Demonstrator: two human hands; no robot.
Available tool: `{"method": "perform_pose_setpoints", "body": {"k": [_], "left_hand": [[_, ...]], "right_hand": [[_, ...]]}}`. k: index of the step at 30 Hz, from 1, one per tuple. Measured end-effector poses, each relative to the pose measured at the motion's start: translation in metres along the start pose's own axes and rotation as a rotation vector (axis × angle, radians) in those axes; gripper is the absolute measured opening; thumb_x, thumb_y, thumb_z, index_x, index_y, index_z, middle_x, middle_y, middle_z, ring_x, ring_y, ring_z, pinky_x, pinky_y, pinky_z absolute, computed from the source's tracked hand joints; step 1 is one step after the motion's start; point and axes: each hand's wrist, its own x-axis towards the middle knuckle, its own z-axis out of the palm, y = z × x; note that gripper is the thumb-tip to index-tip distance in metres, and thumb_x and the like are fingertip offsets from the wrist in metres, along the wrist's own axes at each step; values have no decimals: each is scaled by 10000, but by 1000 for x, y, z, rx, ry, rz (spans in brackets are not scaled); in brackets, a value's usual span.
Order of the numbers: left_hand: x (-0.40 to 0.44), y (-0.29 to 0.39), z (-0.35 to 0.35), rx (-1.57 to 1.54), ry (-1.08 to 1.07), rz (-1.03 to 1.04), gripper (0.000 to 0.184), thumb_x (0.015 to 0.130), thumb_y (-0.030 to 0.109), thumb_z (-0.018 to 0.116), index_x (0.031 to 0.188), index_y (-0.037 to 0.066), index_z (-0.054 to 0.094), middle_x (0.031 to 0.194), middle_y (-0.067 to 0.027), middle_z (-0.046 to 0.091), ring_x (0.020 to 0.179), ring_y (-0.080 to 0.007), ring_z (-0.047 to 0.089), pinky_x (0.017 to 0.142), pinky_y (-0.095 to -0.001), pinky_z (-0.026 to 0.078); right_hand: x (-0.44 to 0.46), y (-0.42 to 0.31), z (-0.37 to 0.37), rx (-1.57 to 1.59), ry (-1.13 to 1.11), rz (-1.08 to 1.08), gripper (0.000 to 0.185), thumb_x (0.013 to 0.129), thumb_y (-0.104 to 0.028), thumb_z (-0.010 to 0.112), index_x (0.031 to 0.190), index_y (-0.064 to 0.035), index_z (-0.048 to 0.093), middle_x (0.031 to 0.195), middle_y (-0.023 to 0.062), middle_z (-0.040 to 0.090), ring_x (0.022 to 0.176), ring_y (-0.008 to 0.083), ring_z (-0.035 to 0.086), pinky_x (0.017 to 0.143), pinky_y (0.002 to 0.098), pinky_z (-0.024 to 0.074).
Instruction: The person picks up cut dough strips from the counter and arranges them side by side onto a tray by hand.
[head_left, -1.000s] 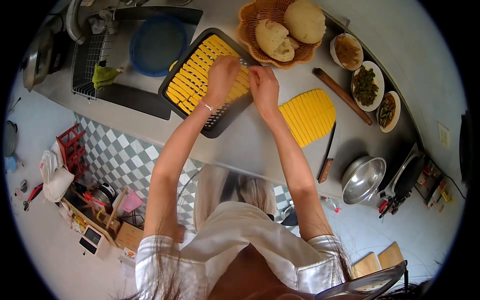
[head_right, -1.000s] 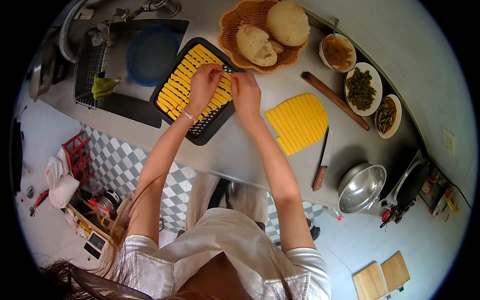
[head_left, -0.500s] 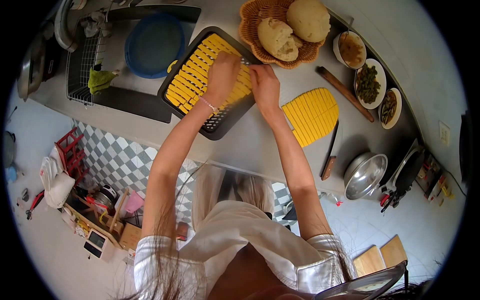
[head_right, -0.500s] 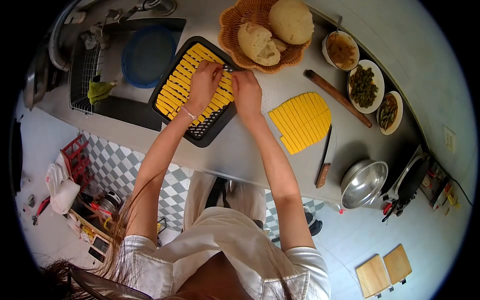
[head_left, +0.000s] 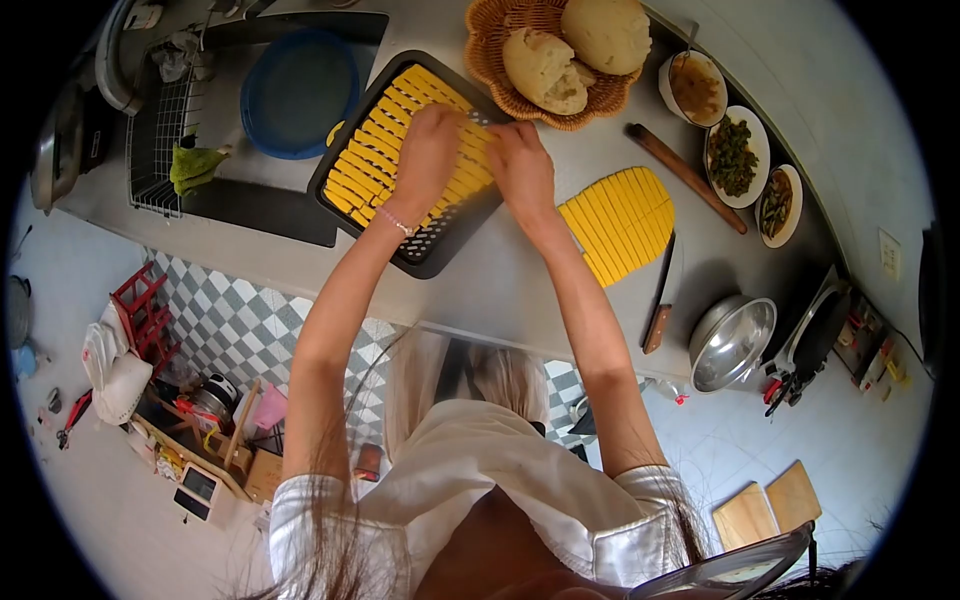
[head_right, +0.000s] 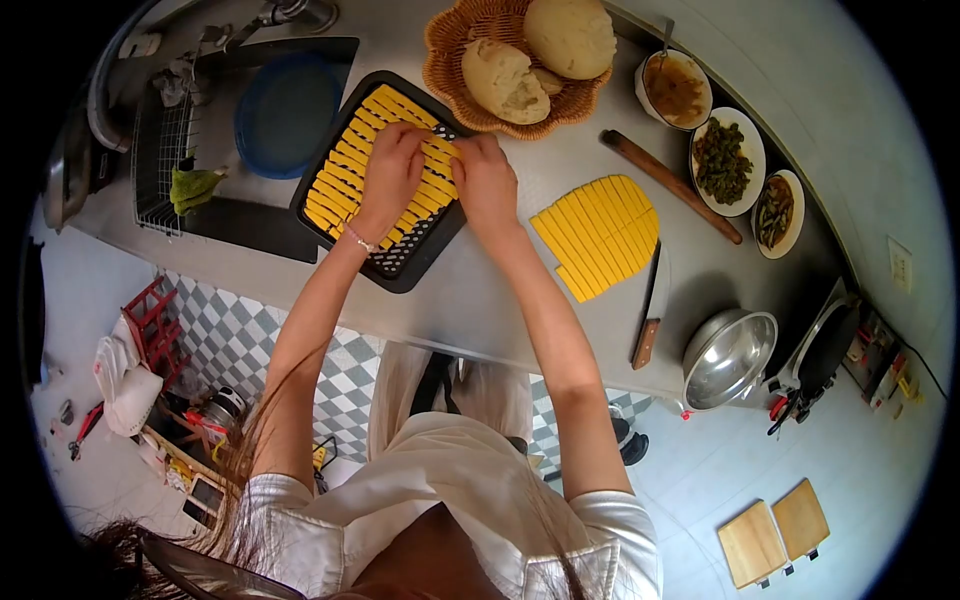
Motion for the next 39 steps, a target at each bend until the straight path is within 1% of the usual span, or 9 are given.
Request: {"method": "perform_pose_setpoints", "body": {"k": [3,9,18,24,27,30,33,36,39], "left_hand": [[2,-1,6,34,-54,172,326,730,-95,580,1026,5,674,1070,-125,614,1056,-322,551,921,-405,454],[6,-1,10,34,-134,272,334,707,-81,595,1017,17,670,1086,-106,616,1047,-305,554,932,-399,447],[7,3,9,38,-191,278,306,737,-46,601,1021,45,670,1106,-94,601,1073,-300,532,947,-396,434],[9,3,8,75,-228,274,306,752,-43,597,1034,50,669,1099,-96,600,1061,-296,535,952,-396,433],[9,5,9,77,-193,291,271,761,28,582,1016,48,670,1055,-103,609,1077,-306,545,956,-401,426],[7,11,9,53,-210,272,295,763,21,587,1044,51,672,1068,-104,608,1086,-311,539,969,-396,421],[5,22,6,67,-269,293,307,763,26,604,1062,48,671,1057,-115,616,1070,-315,550,971,-400,424],[-9,39,5,27,-149,210,301,769,45,629,1067,44,668,1038,-132,625,1030,-326,571,949,-415,446],[-64,62,15,-126,-158,100,272,788,-27,623,1052,31,658,1055,-124,607,983,-337,578,874,-399,483]], "right_hand": [[0,-5,-4,-58,-44,24,254,822,-51,647,1074,-31,625,1071,141,572,919,349,618,791,433,515],[-4,-3,-13,-51,-74,84,271,841,-48,618,1112,-38,609,1126,143,561,913,373,619,793,436,512],[-5,-1,-17,-73,-77,57,243,817,6,601,1059,-20,609,1062,158,561,932,367,605,792,443,508],[-9,11,-14,-104,-30,-51,201,837,-11,602,1037,-13,624,1045,160,603,893,379,606,768,442,507],[-14,2,-25,-69,-16,12,244,831,4,589,1072,-25,615,1037,144,610,986,359,588,827,430,493],[-31,2,-48,30,38,62,204,845,-3,598,1045,-29,623,1034,135,622,933,349,610,787,407,504],[-64,7,-73,45,72,134,148,867,-13,602,1011,-31,631,993,123,632,821,298,627,715,358,513],[-105,13,-98,103,125,242,118,882,-9,593,990,-29,637,939,108,638,731,236,613,652,304,503],[-158,41,-114,99,154,339,119,901,-11,573,997,-28,640,905,100,637,723,185,605,626,277,489]]}}
